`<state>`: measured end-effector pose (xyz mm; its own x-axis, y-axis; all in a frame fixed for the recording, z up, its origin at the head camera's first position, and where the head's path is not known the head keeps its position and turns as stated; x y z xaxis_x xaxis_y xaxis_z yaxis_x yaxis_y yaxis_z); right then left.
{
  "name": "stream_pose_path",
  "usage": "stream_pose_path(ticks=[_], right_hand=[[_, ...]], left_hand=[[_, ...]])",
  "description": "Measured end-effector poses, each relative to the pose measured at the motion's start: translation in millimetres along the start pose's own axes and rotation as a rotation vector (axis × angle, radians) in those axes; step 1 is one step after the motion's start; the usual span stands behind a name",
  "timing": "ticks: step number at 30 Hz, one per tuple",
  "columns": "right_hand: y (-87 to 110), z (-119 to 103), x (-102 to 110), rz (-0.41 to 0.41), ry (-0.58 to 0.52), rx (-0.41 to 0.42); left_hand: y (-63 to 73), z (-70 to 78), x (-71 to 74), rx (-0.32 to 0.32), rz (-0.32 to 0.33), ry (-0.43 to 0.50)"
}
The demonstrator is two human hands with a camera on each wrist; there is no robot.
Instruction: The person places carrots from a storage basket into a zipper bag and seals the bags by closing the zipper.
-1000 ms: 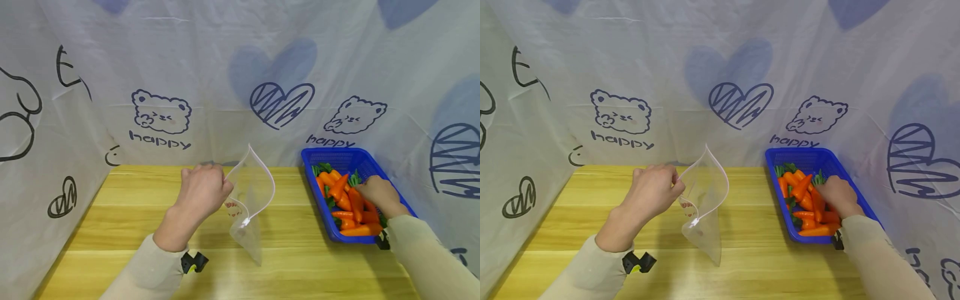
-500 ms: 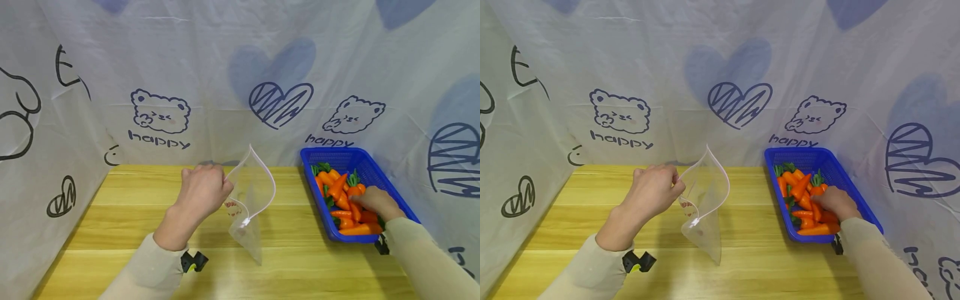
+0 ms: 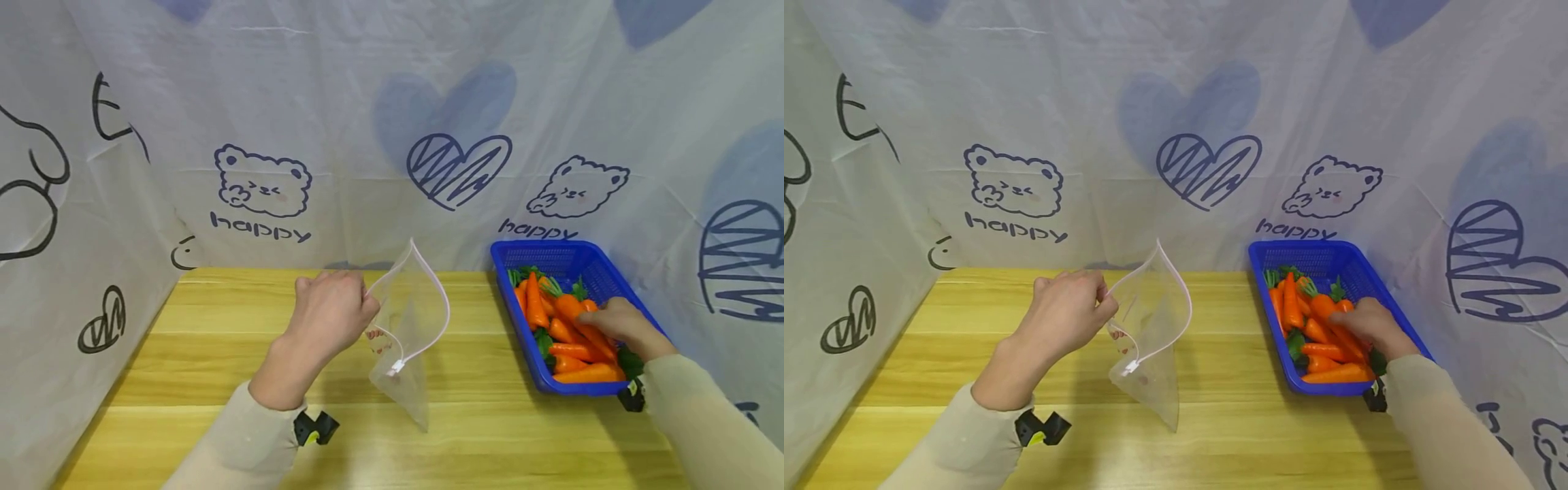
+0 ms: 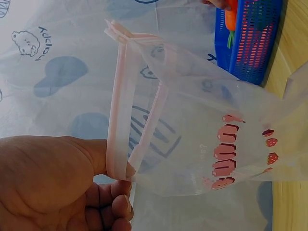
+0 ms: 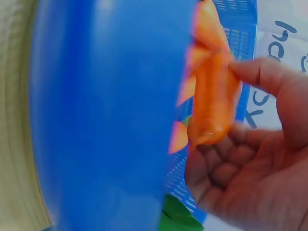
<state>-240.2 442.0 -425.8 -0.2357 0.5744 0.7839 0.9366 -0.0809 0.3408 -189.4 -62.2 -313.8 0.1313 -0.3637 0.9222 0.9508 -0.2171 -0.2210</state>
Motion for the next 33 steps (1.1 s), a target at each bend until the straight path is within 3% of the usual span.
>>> stream_pose_path(ticks=[3, 9, 13, 24, 33], right_hand=[[0.2, -2.5, 1.9, -0.021, 0.083, 0.114], [-0.1, -3.7, 2.1, 0.024, 0.389, 0.305], [-1.8, -0.4, -2.9, 0.042, 0.439, 0.322], [-2.7, 1.3, -18.4, 0.148, 0.563, 0.237], [-4.1, 3.1, -26.8, 0.214, 0.625, 0.254]], left_hand=[[0.8, -0.2, -0.8, 0.0, 0.0, 0.007], [2.9, -3.4, -0.5, 0.002, -0.007, 0.007], [3.8, -4.9, -1.2, 0.005, -0.016, 0.006], [4.8, -6.7, -1.8, 0.007, -0.016, 0.012], [4.9, -6.2, -2.5, 0.009, -0.02, 0.014]])
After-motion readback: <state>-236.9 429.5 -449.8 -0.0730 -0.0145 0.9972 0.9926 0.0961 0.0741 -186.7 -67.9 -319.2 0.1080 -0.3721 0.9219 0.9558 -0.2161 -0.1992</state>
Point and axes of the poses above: each hand's wrist, its own y-axis away from the middle knuckle, its own x-axis out of the back of the hand, z = x × y, the point moved 2 cm from there along -y, towards the middle knuckle
